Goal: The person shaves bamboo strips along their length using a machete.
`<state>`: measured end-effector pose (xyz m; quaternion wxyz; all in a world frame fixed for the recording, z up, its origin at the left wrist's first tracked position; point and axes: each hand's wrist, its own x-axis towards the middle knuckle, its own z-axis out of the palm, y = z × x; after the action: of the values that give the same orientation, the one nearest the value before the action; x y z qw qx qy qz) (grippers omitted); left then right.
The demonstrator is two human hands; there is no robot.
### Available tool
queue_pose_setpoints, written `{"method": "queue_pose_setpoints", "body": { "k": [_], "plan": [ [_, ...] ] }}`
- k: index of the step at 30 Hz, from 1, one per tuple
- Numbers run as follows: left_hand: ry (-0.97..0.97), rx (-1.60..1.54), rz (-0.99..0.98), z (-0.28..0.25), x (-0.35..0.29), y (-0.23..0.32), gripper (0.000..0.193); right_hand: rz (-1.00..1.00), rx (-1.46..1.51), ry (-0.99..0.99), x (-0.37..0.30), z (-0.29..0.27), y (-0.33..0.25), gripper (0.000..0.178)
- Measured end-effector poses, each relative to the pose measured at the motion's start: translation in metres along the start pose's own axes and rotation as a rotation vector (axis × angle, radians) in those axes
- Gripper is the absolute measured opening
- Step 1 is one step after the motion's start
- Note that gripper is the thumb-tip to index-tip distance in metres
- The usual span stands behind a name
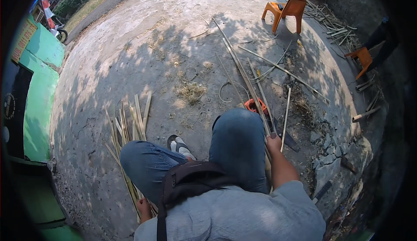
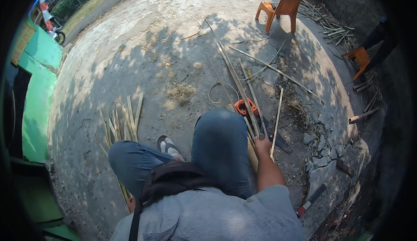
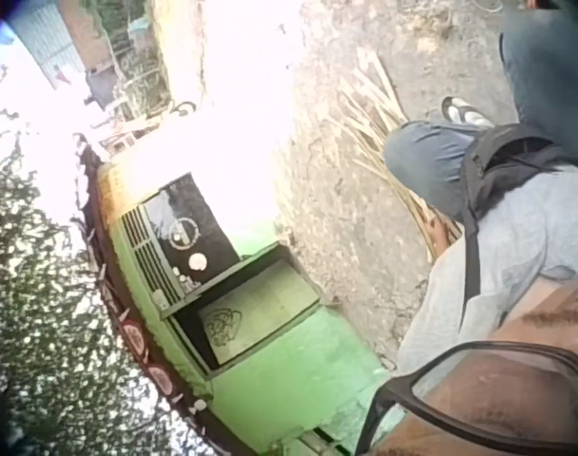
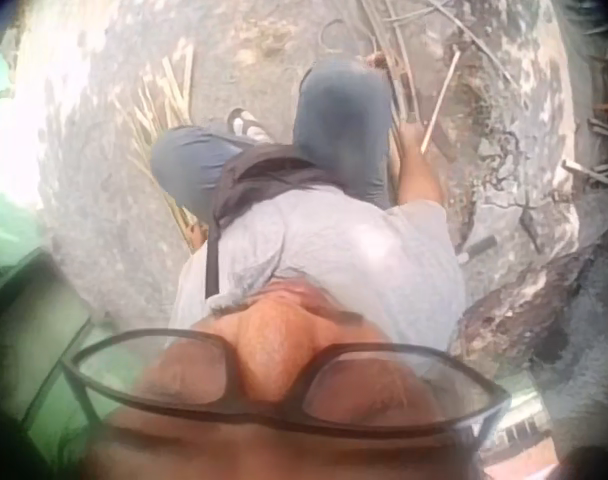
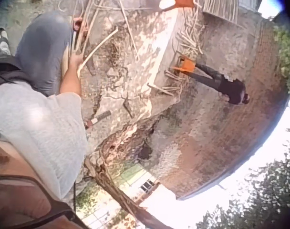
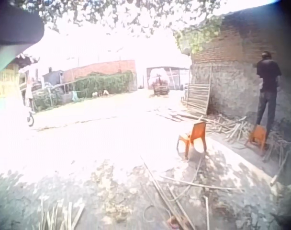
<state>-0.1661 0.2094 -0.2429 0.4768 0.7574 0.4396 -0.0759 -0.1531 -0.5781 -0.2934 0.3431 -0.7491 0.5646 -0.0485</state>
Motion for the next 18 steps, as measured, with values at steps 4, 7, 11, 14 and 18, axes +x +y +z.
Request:
{"method": "queue_pose_setpoints", "body": {
  "k": [4,7,11,14,18],
  "plan": [
    [0.142,0.229,0.181,-0.019,-0.025,-0.005,0.028,-0.058,-0.173,0.004,-0.003,0.026,0.04,0.041],
    [0.137,0.265,0.112,-0.008,-0.043,0.016,0.029,-0.025,-0.239,-0.074,-0.008,0.021,0.049,0.039],
    [0.143,0.151,0.092,-0.002,-0.053,0.029,0.034,-0.137,-0.348,-0.031,0.001,0.026,0.052,0.04],
    [0.11,0.109,0.119,0.006,-0.054,0.041,0.037,-0.129,-0.335,-0.044,0.006,0.03,0.053,0.037],
    [0.065,0.099,0.156,0.017,-0.056,0.056,0.039,-0.116,-0.325,-0.044,0.012,0.027,0.057,0.035]
  ]
}}
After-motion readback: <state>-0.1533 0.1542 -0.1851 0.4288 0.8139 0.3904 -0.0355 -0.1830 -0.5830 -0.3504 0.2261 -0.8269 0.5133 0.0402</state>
